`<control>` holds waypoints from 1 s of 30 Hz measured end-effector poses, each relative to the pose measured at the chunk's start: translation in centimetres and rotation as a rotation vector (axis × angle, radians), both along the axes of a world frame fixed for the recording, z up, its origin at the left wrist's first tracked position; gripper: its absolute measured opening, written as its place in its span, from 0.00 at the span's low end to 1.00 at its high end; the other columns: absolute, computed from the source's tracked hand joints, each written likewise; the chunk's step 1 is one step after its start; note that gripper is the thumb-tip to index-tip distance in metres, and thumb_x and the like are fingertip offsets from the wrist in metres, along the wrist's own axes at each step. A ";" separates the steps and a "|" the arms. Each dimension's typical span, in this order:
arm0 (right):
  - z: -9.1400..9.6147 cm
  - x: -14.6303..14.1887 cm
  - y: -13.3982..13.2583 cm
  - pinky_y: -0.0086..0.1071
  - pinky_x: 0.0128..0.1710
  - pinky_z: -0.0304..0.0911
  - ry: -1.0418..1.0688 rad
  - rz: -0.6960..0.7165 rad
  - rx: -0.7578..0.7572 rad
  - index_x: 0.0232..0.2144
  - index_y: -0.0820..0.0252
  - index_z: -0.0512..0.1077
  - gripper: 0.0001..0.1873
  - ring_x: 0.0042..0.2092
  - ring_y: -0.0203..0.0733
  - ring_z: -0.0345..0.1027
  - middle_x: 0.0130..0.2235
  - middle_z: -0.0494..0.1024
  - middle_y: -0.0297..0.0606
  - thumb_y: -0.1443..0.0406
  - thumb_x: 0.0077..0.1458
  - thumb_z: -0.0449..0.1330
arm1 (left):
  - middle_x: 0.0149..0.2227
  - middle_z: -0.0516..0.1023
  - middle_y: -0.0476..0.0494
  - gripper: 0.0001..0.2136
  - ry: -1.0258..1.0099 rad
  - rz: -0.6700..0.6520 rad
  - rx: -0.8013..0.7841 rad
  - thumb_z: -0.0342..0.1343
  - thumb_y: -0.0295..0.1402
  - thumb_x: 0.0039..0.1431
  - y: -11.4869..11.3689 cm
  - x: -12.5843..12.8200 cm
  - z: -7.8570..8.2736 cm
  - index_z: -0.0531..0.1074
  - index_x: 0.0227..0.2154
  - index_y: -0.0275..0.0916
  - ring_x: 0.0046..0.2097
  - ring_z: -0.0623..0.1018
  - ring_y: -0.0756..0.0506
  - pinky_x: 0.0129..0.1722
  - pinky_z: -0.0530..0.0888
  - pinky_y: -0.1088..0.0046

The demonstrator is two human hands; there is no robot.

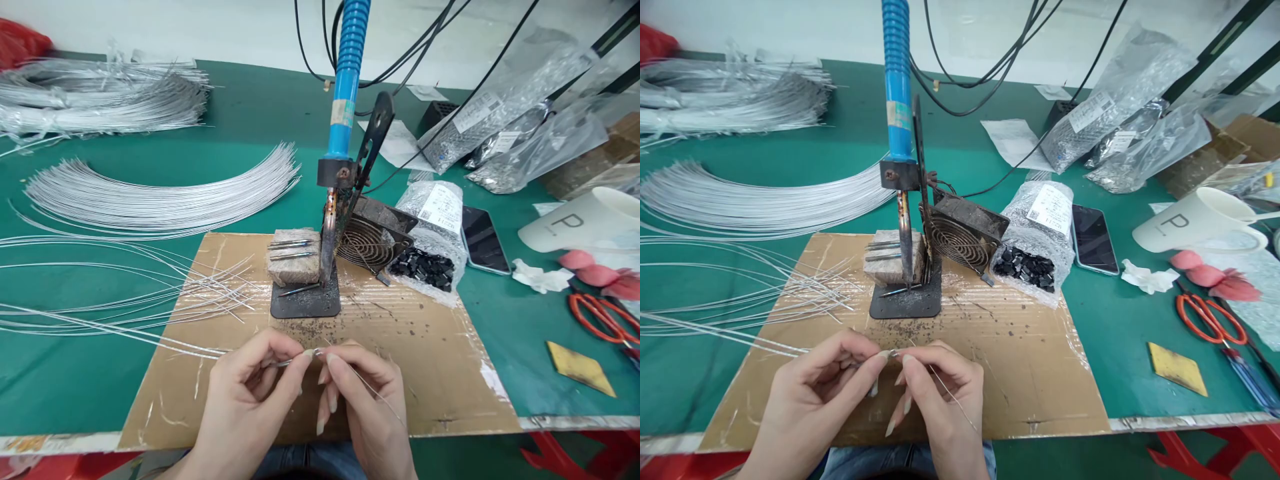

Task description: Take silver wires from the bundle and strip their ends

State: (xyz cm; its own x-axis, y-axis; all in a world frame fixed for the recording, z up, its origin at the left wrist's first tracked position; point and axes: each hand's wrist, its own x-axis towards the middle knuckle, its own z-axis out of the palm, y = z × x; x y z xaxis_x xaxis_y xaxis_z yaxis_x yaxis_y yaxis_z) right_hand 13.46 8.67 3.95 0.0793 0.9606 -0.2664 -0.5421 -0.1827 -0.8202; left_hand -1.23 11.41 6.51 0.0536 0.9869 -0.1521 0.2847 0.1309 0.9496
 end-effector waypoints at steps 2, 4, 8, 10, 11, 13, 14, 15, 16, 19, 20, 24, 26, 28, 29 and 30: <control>0.1 0.0 0.1 0.24 0.19 0.65 -0.012 -0.007 -0.005 0.34 0.58 0.86 0.10 0.19 0.31 0.70 0.28 0.74 0.32 0.58 0.60 0.71 | 0.21 0.71 0.53 0.10 -0.012 0.002 0.006 0.63 0.36 0.62 0.1 -0.1 -0.1 0.76 0.26 0.39 0.23 0.68 0.53 0.23 0.66 0.82; 0.2 -0.1 0.1 0.25 0.18 0.65 -0.015 -0.009 -0.016 0.33 0.58 0.86 0.10 0.18 0.31 0.69 0.28 0.74 0.32 0.57 0.59 0.71 | 0.21 0.72 0.53 0.09 -0.013 -0.005 0.011 0.63 0.36 0.62 0.2 0.0 -0.1 0.77 0.26 0.39 0.23 0.69 0.53 0.23 0.67 0.83; 0.3 -0.1 0.2 0.24 0.18 0.65 -0.021 -0.012 -0.032 0.32 0.58 0.86 0.11 0.18 0.30 0.69 0.28 0.74 0.32 0.57 0.59 0.71 | 0.21 0.72 0.52 0.10 -0.007 -0.021 0.021 0.63 0.35 0.62 0.3 0.0 -0.1 0.77 0.26 0.39 0.23 0.69 0.53 0.23 0.67 0.83; 0.3 -0.1 0.1 0.23 0.18 0.65 -0.020 -0.018 -0.036 0.32 0.58 0.85 0.10 0.18 0.29 0.68 0.27 0.73 0.32 0.57 0.59 0.72 | 0.21 0.73 0.52 0.10 -0.014 -0.024 0.012 0.63 0.36 0.62 0.3 0.0 -0.1 0.77 0.26 0.39 0.23 0.70 0.52 0.23 0.68 0.83; 0.4 -0.1 0.1 0.22 0.18 0.64 -0.018 -0.020 -0.037 0.32 0.58 0.85 0.10 0.18 0.29 0.68 0.27 0.73 0.31 0.57 0.59 0.72 | 0.21 0.73 0.51 0.10 -0.016 -0.024 0.006 0.63 0.36 0.62 0.2 0.0 -0.1 0.77 0.26 0.39 0.23 0.70 0.52 0.23 0.68 0.82; 0.5 -0.2 0.1 0.22 0.18 0.65 -0.011 -0.025 -0.045 0.32 0.58 0.85 0.10 0.18 0.29 0.68 0.27 0.73 0.31 0.57 0.58 0.72 | 0.21 0.73 0.52 0.10 -0.017 -0.025 -0.002 0.63 0.36 0.62 0.2 0.0 -0.1 0.76 0.25 0.39 0.23 0.69 0.52 0.23 0.68 0.82; 0.5 -0.2 0.1 0.23 0.17 0.65 -0.008 -0.025 -0.050 0.32 0.58 0.85 0.10 0.18 0.29 0.68 0.27 0.73 0.31 0.57 0.58 0.72 | 0.21 0.73 0.52 0.11 -0.018 -0.027 -0.004 0.63 0.36 0.62 0.1 0.0 -0.1 0.76 0.25 0.39 0.23 0.69 0.52 0.23 0.67 0.82; 0.5 -0.2 0.1 0.23 0.17 0.65 -0.007 -0.026 -0.054 0.32 0.58 0.85 0.10 0.18 0.30 0.68 0.27 0.73 0.31 0.57 0.58 0.72 | 0.21 0.73 0.52 0.11 -0.019 -0.027 -0.005 0.63 0.36 0.62 0.1 -0.1 -0.1 0.76 0.25 0.39 0.24 0.69 0.52 0.23 0.67 0.82; 0.5 -0.2 0.1 0.23 0.17 0.66 -0.006 -0.027 -0.056 0.32 0.59 0.85 0.11 0.18 0.30 0.68 0.27 0.73 0.31 0.57 0.58 0.72 | 0.21 0.73 0.52 0.10 -0.018 -0.028 -0.006 0.63 0.36 0.62 0.1 -0.1 0.0 0.76 0.26 0.39 0.24 0.70 0.52 0.24 0.67 0.82; 0.4 -0.1 0.1 0.23 0.18 0.65 -0.020 -0.026 -0.054 0.32 0.59 0.85 0.11 0.18 0.30 0.68 0.27 0.74 0.32 0.57 0.59 0.72 | 0.22 0.72 0.52 0.11 -0.007 -0.037 -0.013 0.62 0.37 0.63 0.1 -0.2 -0.1 0.77 0.26 0.39 0.23 0.69 0.52 0.23 0.66 0.81; 0.4 -0.1 0.1 0.23 0.18 0.64 -0.027 -0.024 -0.053 0.32 0.60 0.85 0.12 0.18 0.30 0.68 0.27 0.74 0.32 0.57 0.59 0.71 | 0.22 0.72 0.52 0.11 -0.005 -0.041 -0.018 0.62 0.38 0.63 0.1 -0.2 -0.1 0.77 0.27 0.39 0.23 0.69 0.52 0.23 0.66 0.81; 0.1 0.4 0.2 0.26 0.19 0.67 -0.043 -0.045 -0.031 0.34 0.59 0.86 0.14 0.19 0.32 0.69 0.27 0.74 0.33 0.54 0.62 0.69 | 0.22 0.71 0.52 0.11 0.001 -0.038 -0.014 0.62 0.38 0.63 0.1 -0.3 -0.3 0.76 0.27 0.39 0.23 0.69 0.52 0.23 0.66 0.80; -0.1 1.3 0.1 0.29 0.20 0.69 -0.042 -0.096 -0.009 0.36 0.58 0.87 0.17 0.21 0.35 0.69 0.28 0.76 0.36 0.51 0.62 0.68 | 0.22 0.71 0.51 0.11 0.029 -0.043 0.000 0.61 0.38 0.65 0.0 -0.3 -0.4 0.76 0.27 0.40 0.23 0.69 0.51 0.22 0.66 0.79; -0.4 3.1 -0.2 0.33 0.23 0.71 -0.067 -0.161 -0.025 0.35 0.56 0.87 0.20 0.24 0.38 0.70 0.29 0.78 0.39 0.47 0.60 0.68 | 0.21 0.73 0.51 0.11 0.107 -0.071 0.071 0.59 0.37 0.66 -0.3 -0.2 -0.3 0.75 0.27 0.41 0.22 0.70 0.51 0.21 0.65 0.77; -0.7 4.3 -0.4 0.36 0.24 0.72 -0.101 -0.190 -0.052 0.35 0.55 0.87 0.20 0.24 0.41 0.71 0.29 0.78 0.41 0.46 0.59 0.68 | 0.21 0.74 0.51 0.10 0.167 -0.099 0.156 0.59 0.35 0.66 -0.3 -0.1 -0.2 0.75 0.28 0.41 0.21 0.72 0.50 0.21 0.66 0.76; -1.2 5.6 -0.5 0.39 0.25 0.72 -0.153 -0.212 -0.078 0.35 0.54 0.88 0.23 0.25 0.44 0.71 0.30 0.79 0.44 0.43 0.58 0.67 | 0.21 0.76 0.51 0.09 0.236 -0.133 0.284 0.59 0.32 0.65 -0.3 0.0 -0.2 0.75 0.28 0.41 0.21 0.73 0.50 0.22 0.67 0.75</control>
State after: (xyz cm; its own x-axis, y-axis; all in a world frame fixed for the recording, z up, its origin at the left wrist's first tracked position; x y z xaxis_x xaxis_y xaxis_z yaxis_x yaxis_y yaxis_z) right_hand 19.04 8.14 2.78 0.3212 0.8954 -0.3085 -0.4454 -0.1447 -0.8835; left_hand -1.21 11.08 6.27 0.1803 0.9783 0.1024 0.4961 -0.1803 0.8493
